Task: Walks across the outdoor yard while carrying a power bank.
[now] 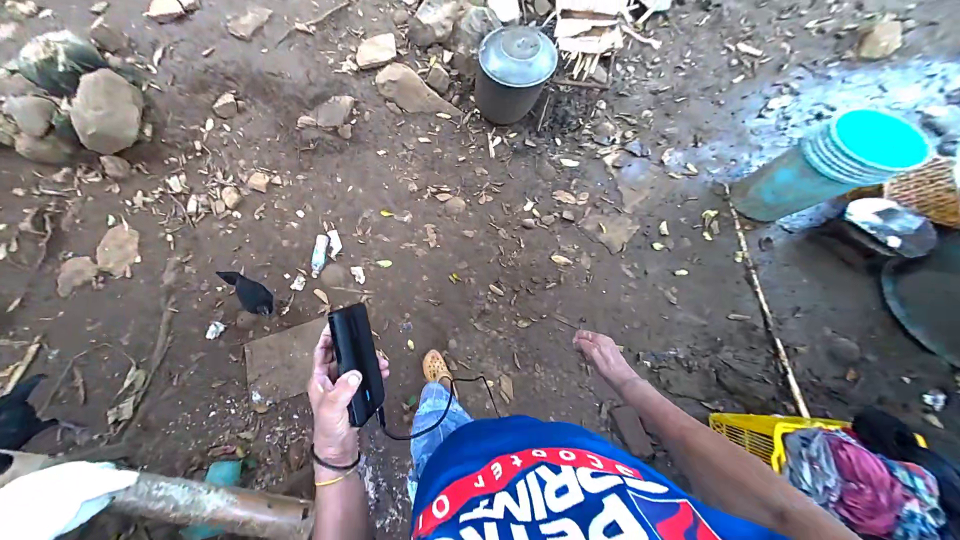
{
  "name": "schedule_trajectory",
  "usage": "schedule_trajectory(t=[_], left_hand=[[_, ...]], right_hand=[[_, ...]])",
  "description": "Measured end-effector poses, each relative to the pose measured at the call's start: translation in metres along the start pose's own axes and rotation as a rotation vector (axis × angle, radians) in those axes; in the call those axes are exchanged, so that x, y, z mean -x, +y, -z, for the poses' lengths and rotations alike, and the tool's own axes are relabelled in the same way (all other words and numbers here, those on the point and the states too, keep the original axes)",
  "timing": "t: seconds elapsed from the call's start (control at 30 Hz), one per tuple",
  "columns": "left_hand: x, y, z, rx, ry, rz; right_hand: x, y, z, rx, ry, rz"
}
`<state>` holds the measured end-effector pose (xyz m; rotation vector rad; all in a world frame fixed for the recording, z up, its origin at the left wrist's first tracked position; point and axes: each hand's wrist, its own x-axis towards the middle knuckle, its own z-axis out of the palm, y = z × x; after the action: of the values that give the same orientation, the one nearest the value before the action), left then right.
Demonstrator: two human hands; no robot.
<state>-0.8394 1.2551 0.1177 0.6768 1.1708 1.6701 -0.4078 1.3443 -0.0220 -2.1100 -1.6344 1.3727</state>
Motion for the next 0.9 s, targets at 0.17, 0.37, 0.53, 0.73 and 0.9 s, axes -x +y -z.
schedule_trajectory(t=[0.17, 0.37, 0.53, 0.73, 0.9], left_hand=[[-0.1, 0.025, 0.022, 0.003, -0.051, 0.0], [-0.183, 0.054, 0.037, 0.011, -0.02, -0.015], [-0.245, 0.06, 0.037, -0.002, 0.017, -0.035], [-0.341, 0.066, 0.023, 0.007, 0.008, -0.057], [-0.431, 0.083, 0.014, 0.073, -0.051, -0.096]], right_hand=[[-0.015, -0.022, -0.028, 0.196, -0.07, -0.102], [-0.038, -0.072, -0.048, 0.392, -0.237, -0.253], [-0.111, -0.119, -0.046, 0.297, -0.188, -0.212], [-0.219, -0.176, -0.04, 0.246, -0.184, -0.138], [-0.285, -0.208, -0.02, 0.256, -0.179, -0.134]])
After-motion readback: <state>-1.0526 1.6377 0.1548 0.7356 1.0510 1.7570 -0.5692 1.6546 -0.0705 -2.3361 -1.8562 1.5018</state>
